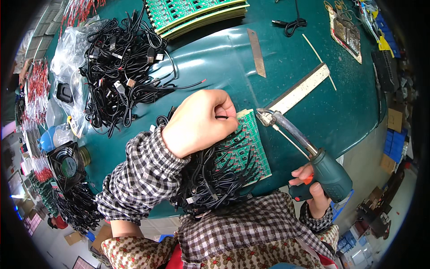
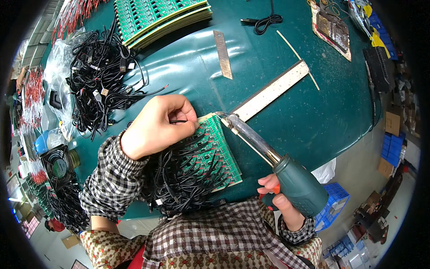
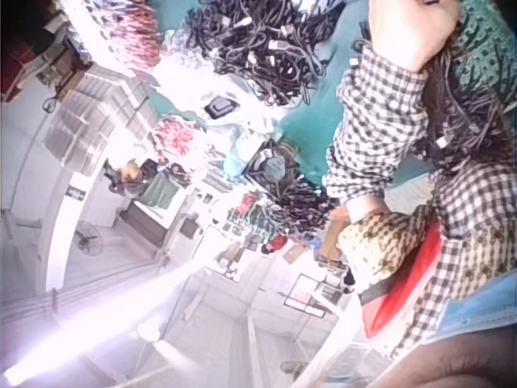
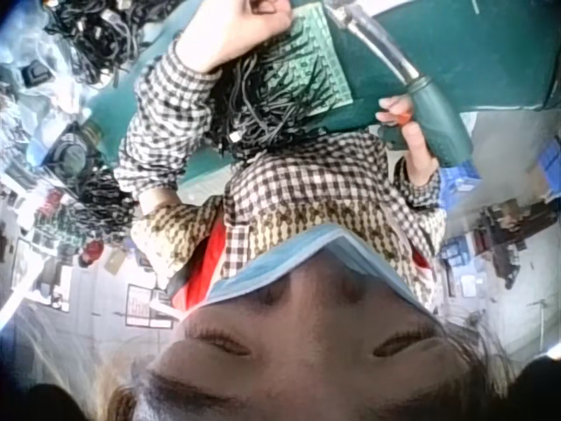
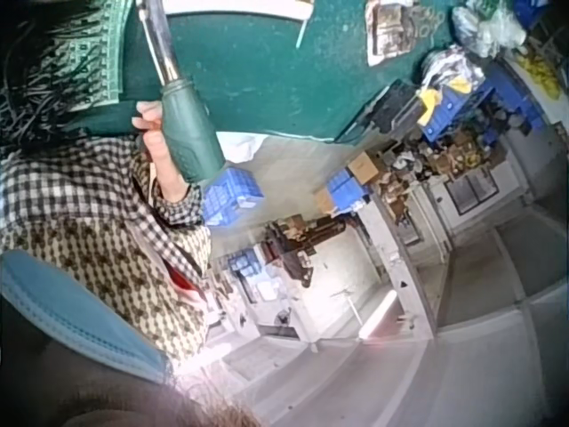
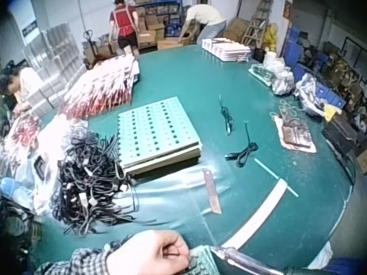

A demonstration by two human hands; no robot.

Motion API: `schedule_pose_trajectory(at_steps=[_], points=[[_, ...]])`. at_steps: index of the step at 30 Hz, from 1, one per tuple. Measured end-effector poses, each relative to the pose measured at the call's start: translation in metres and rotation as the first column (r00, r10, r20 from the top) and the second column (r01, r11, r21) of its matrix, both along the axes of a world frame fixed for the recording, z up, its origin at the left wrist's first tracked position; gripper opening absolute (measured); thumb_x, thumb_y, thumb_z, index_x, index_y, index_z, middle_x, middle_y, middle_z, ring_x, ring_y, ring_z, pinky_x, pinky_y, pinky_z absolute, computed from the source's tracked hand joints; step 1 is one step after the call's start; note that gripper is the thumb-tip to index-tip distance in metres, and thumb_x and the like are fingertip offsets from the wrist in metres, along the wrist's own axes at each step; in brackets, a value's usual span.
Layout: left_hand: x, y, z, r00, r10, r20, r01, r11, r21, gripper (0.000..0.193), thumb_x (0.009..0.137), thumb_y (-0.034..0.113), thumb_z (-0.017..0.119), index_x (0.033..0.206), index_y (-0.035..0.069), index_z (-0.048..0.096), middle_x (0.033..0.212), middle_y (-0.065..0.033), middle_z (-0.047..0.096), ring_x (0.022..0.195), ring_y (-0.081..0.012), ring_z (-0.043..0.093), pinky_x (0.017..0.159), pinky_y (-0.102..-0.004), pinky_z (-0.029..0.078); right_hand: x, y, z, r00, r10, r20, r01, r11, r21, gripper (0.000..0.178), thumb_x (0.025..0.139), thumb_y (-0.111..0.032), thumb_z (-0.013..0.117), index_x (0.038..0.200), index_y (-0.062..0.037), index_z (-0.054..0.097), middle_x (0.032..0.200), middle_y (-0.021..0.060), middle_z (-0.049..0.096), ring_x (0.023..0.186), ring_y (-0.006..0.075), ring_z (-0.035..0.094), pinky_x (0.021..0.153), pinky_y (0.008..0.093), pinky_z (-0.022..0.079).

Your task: The person solders cables onto circuit boards using a soldering iron, then lifts and moves the soldered boards by hand.

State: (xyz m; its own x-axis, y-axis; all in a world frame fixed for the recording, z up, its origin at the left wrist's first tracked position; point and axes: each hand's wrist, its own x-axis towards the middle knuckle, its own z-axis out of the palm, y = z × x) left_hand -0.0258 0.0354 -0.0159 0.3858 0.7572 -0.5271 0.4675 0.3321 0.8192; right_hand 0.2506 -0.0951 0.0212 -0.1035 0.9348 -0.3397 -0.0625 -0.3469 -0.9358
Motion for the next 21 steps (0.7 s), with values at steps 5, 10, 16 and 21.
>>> schedule_pose_trajectory(at_steps=[5, 10, 16, 21], points=[[0.0018, -0.0017, 0.0007, 1.000, 0.011, -0.028, -0.010, 0.999, 0.052, 0.006, 0.075, 0.002, 0.063, 0.078, -0.002, 0.059, 0.072, 0.0012, 0.058, 0.067, -0.0033, 0.051, 0.062, -0.0203, 0.045, -0.0021, 0.0008, 0.0001, 1.000, -0.004, -0.010, 0.004, 1.000, 0.004, 0.051, 0.090, -0.033, 0.061, 0.116, 0.0100, 0.049, 0.094, 0.0156, 0.058, 0.094, 0.0274, 0.061, 0.071, 0.0368, 0.060], [0.0019, -0.0024, 0.0000, 0.999, 0.012, -0.035, -0.011, 0.999, 0.038, 0.006, 0.075, 0.002, 0.063, 0.078, -0.002, 0.059, 0.071, 0.0011, 0.058, 0.066, -0.0033, 0.051, 0.062, -0.0203, 0.045, -0.0039, 0.0005, 0.0012, 1.000, -0.014, 0.004, 0.014, 1.000, -0.015, 0.052, 0.089, -0.034, 0.062, 0.113, 0.0108, 0.050, 0.092, 0.0163, 0.058, 0.092, 0.0268, 0.061, 0.071, 0.0366, 0.060], [0.0023, -0.0038, -0.0033, 0.997, 0.075, -0.018, -0.072, 0.990, 0.123, 0.014, 0.070, 0.014, 0.065, 0.072, 0.000, 0.062, 0.066, -0.0121, 0.062, 0.062, -0.0228, 0.063, 0.062, -0.0324, 0.050, -0.0037, -0.0002, 0.0009, 1.000, -0.013, 0.018, 0.013, 0.999, -0.033, 0.050, 0.089, -0.035, 0.062, 0.108, 0.0104, 0.051, 0.091, 0.0182, 0.058, 0.089, 0.0263, 0.061, 0.071, 0.0361, 0.059], [0.0033, -0.0045, 0.0013, 0.995, 0.065, -0.070, -0.056, 0.990, 0.127, 0.015, 0.069, 0.013, 0.065, 0.073, 0.000, 0.062, 0.066, -0.0130, 0.062, 0.064, -0.0240, 0.064, 0.063, -0.0331, 0.050, -0.0047, 0.0000, 0.0007, 1.000, 0.009, 0.024, -0.008, 0.999, -0.044, 0.051, 0.089, -0.036, 0.062, 0.107, 0.0104, 0.052, 0.090, 0.0185, 0.058, 0.088, 0.0257, 0.062, 0.072, 0.0360, 0.059]])
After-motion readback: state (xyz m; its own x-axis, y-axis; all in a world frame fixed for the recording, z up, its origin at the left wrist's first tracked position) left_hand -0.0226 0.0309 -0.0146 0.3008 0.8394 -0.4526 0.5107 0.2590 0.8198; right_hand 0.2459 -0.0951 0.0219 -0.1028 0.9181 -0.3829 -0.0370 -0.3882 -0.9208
